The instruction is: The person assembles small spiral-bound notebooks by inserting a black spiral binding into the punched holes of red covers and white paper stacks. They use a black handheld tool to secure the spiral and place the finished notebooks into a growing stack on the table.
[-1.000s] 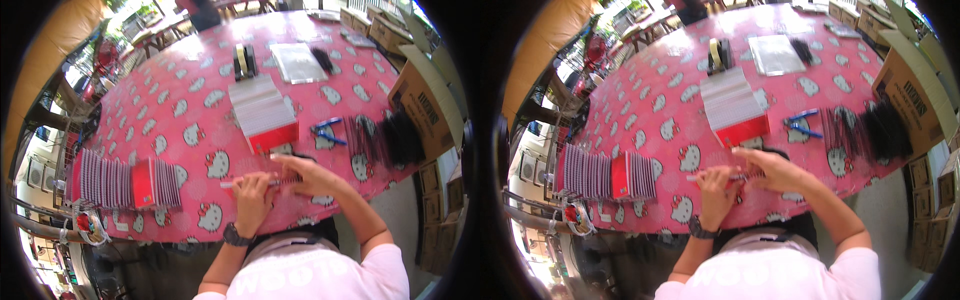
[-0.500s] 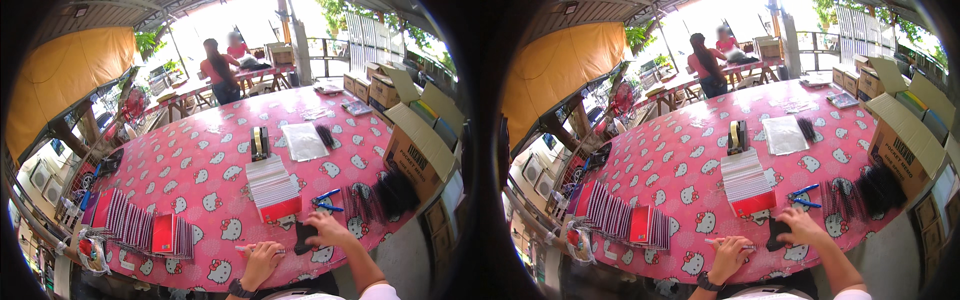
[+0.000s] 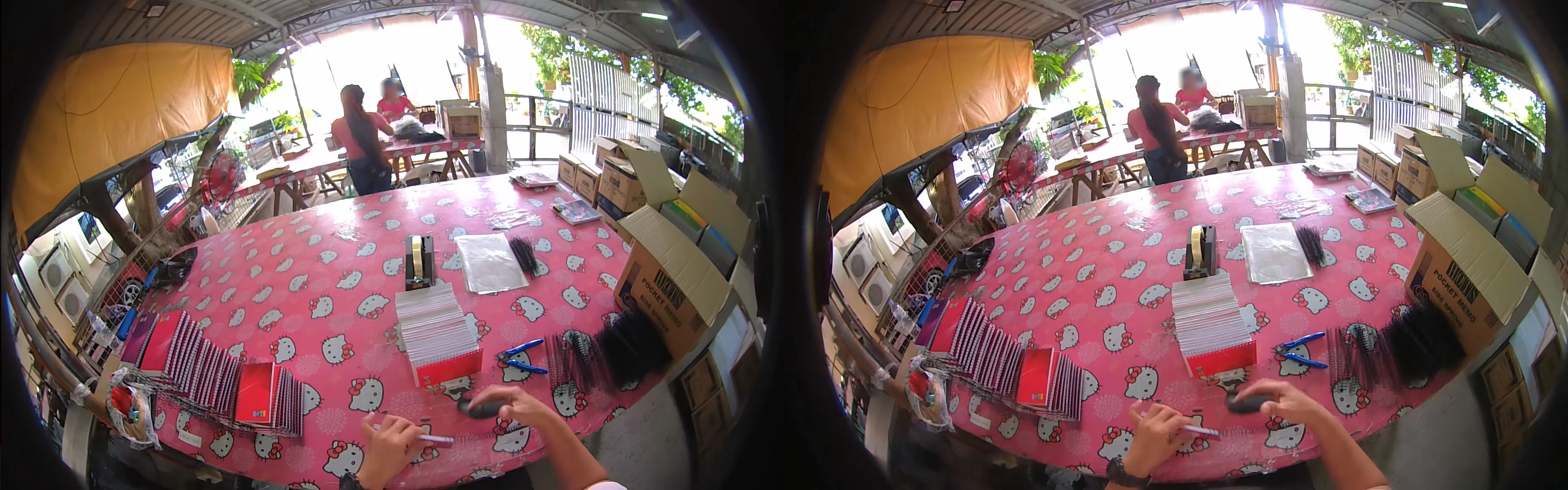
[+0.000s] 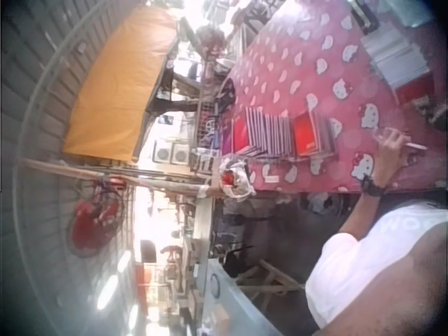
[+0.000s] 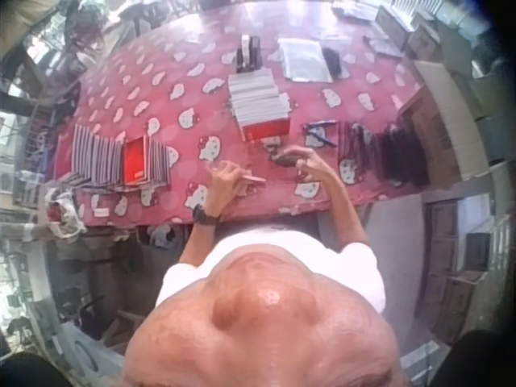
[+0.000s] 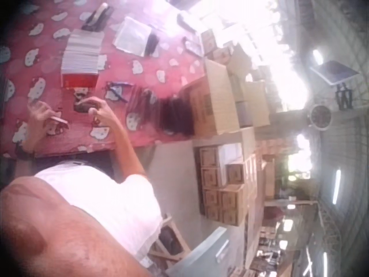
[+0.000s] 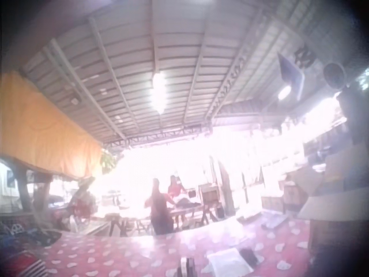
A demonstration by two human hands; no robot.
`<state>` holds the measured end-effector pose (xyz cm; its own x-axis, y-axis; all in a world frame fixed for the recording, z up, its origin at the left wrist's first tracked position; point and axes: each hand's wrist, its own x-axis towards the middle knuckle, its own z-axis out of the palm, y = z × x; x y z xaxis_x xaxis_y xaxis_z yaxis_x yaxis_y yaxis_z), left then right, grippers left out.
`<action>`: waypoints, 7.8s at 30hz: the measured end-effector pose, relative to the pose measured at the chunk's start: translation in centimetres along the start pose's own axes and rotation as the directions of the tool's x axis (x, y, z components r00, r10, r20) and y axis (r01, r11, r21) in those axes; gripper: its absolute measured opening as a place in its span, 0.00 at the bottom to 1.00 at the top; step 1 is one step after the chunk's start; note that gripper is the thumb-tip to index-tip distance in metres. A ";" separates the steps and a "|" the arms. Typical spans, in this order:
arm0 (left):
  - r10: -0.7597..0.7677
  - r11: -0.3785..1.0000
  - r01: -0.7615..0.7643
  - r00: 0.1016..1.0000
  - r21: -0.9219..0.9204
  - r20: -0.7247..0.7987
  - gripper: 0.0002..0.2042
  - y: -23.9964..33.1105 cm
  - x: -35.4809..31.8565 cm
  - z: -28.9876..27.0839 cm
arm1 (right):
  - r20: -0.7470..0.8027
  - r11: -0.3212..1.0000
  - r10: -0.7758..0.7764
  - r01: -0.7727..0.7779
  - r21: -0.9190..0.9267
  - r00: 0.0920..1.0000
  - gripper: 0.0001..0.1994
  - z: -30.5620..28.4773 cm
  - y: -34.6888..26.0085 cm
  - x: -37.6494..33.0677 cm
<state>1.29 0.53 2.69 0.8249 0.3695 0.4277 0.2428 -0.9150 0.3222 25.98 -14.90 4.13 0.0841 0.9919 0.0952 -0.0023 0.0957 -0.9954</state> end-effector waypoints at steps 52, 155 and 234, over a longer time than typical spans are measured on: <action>0.066 0.976 -0.074 0.997 -0.207 -0.047 0.08 2.5 -0.8 0.3 | 0.091 0.979 0.166 -0.154 -0.131 0.982 0.37 1.3 0.9 0.5; -0.536 0.453 0.107 0.826 -0.885 -0.174 0.05 2.5 0.1 -0.2 | -0.266 0.895 -0.332 0.213 -0.392 0.905 0.12 11.1 -1.8 3.9; 0.313 0.950 -0.299 0.920 0.093 -0.238 0.11 -2.1 15.6 4.3 | -0.514 0.711 -0.521 0.013 -0.703 0.682 0.15 3.4 4.8 -0.2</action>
<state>15.84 7.54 5.04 0.7134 0.0922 0.6947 0.0315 -0.9945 0.0995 22.60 -14.36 -0.65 0.5704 0.5837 0.5779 0.7000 0.0226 -0.7137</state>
